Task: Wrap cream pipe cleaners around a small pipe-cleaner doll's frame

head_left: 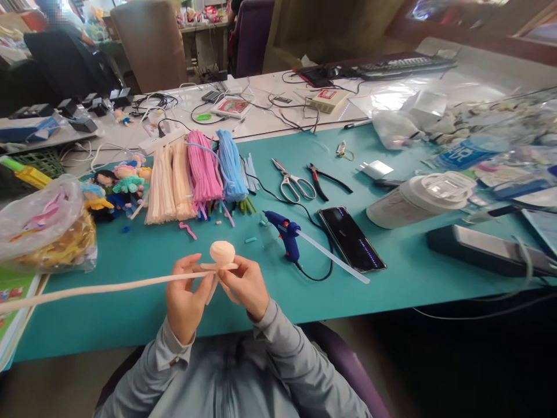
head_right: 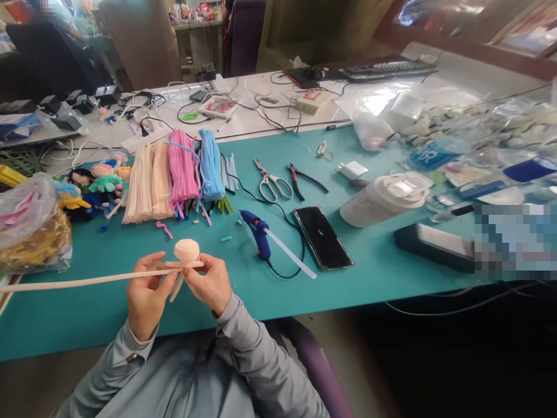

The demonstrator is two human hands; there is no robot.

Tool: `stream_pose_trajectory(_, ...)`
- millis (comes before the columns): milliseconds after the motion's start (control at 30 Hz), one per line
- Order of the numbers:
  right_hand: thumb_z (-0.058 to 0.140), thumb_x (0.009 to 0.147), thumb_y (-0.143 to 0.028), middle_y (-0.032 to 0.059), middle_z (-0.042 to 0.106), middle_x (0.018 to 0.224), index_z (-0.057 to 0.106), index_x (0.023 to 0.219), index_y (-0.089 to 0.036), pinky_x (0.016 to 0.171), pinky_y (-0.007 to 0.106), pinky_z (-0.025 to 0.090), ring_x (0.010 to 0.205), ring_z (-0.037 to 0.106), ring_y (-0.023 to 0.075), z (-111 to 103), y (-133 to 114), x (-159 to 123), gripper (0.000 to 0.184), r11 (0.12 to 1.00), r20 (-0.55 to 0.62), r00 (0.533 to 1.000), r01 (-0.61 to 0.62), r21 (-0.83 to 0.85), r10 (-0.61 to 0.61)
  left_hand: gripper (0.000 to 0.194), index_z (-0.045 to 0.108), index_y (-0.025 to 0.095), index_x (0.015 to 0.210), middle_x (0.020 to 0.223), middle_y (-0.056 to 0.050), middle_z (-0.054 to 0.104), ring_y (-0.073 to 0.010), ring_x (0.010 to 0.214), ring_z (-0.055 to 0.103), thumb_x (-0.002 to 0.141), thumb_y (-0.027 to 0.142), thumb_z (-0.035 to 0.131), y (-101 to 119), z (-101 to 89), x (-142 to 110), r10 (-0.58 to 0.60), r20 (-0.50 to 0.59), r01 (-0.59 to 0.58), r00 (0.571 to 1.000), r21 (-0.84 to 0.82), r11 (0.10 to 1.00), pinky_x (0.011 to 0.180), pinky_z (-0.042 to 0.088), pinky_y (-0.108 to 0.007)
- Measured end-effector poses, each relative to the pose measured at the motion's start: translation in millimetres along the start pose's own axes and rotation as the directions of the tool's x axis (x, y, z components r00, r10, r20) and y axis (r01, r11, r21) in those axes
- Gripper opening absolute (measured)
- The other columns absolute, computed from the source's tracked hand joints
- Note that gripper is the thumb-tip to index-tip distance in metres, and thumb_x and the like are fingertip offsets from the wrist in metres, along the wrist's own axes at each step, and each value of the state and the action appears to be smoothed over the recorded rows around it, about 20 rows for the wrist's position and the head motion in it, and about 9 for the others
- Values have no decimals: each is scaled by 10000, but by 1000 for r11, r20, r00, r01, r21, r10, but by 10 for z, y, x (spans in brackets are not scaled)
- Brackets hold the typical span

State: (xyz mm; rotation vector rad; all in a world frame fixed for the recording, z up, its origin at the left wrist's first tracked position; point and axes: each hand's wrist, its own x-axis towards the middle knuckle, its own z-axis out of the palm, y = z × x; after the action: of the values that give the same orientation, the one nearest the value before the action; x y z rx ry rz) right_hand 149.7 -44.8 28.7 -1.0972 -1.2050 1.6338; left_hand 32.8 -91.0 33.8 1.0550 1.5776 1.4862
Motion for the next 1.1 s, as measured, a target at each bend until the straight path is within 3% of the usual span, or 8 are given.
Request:
stream_pose_trajectory(200, 571, 648, -205, 34, 695, 668, 703, 790, -114, 595, 254, 491, 598, 587, 163, 32, -2, 9, 214, 996, -38, 998, 42, -76, -45, 202, 552, 182, 959, 749, -32, 704, -211, 812, 701, 783, 252, 623, -30, 16, -22, 106, 22, -108, 994, 114, 988, 874, 511, -419)
stream_pose_trajectory(333, 556, 638, -181, 52, 727, 792, 709, 880, -122, 631, 273, 510, 654, 626, 189, 32, -1, 35, 292, 996, -25, 997, 70, -55, -71, 240, 525, 185, 1001, 764, -45, 715, -224, 850, 695, 787, 240, 619, -51, 21, -31, 119, 34, -123, 992, 130, 984, 866, 512, -431)
stream_pose_trajectory(500, 600, 643, -267, -15, 586, 543, 662, 678, -113, 488, 203, 401, 505, 494, 103, -33, -5, 62, 170, 998, -41, 999, 15, -66, -18, 265, 516, 181, 1051, 865, -79, 707, -217, 874, 679, 811, 261, 593, -66, -83, 46, 62, 145, -74, 988, 81, 994, 771, 548, -367)
stream_pose_trajectory(633, 586, 633, -289, -37, 499, 515, 600, 630, -117, 459, 188, 325, 486, 413, 72, -64, -13, 56, 173, 996, 16, 997, -72, -61, 73, 297, 565, 174, 1009, 883, -68, 674, -187, 822, 666, 752, 285, 664, -78, -164, 153, 58, 83, -65, 995, 87, 994, 753, 544, -328)
stream_pose_trajectory(733, 553, 628, -284, -29, 501, 542, 563, 619, -124, 471, 190, 333, 500, 416, 73, -53, -22, 55, 160, 992, 42, 995, -83, -95, 88, 306, 581, 167, 972, 914, -75, 681, -192, 856, 665, 726, 315, 689, -83, -166, 224, -53, 149, 64, 987, -64, 996, 771, 538, -326)
stream_pose_trajectory(833, 537, 627, -274, -32, 487, 533, 549, 613, -129, 467, 186, 330, 492, 405, 69, -43, -34, 67, 146, 987, 67, 994, -80, -141, 90, 327, 595, 154, 925, 829, -68, 705, -199, 799, 678, 683, 332, 723, -77, -148, 292, -192, 305, 256, 933, -187, 948, 739, 540, -333)
stream_pose_trajectory(900, 553, 625, -279, -38, 471, 515, 542, 596, -132, 454, 181, 313, 485, 393, 66, -50, -37, 82, 150, 981, 77, 993, -71, -179, 86, 347, 600, 148, 902, 771, -56, 712, -194, 752, 679, 639, 308, 758, -71, -145, 340, -254, 354, 340, 900, -209, 917, 710, 537, -323)
stream_pose_trajectory(1100, 588, 607, -226, -34, 521, 531, 542, 583, -140, 478, 177, 338, 521, 442, 78, -100, -26, 152, 99, 950, 112, 993, -12, -312, 49, 422, 613, 154, 885, 819, -45, 728, -186, 771, 671, 516, 184, 816, -72, -155, 456, -320, 420, 428, 849, -192, 883, 737, 525, -310)
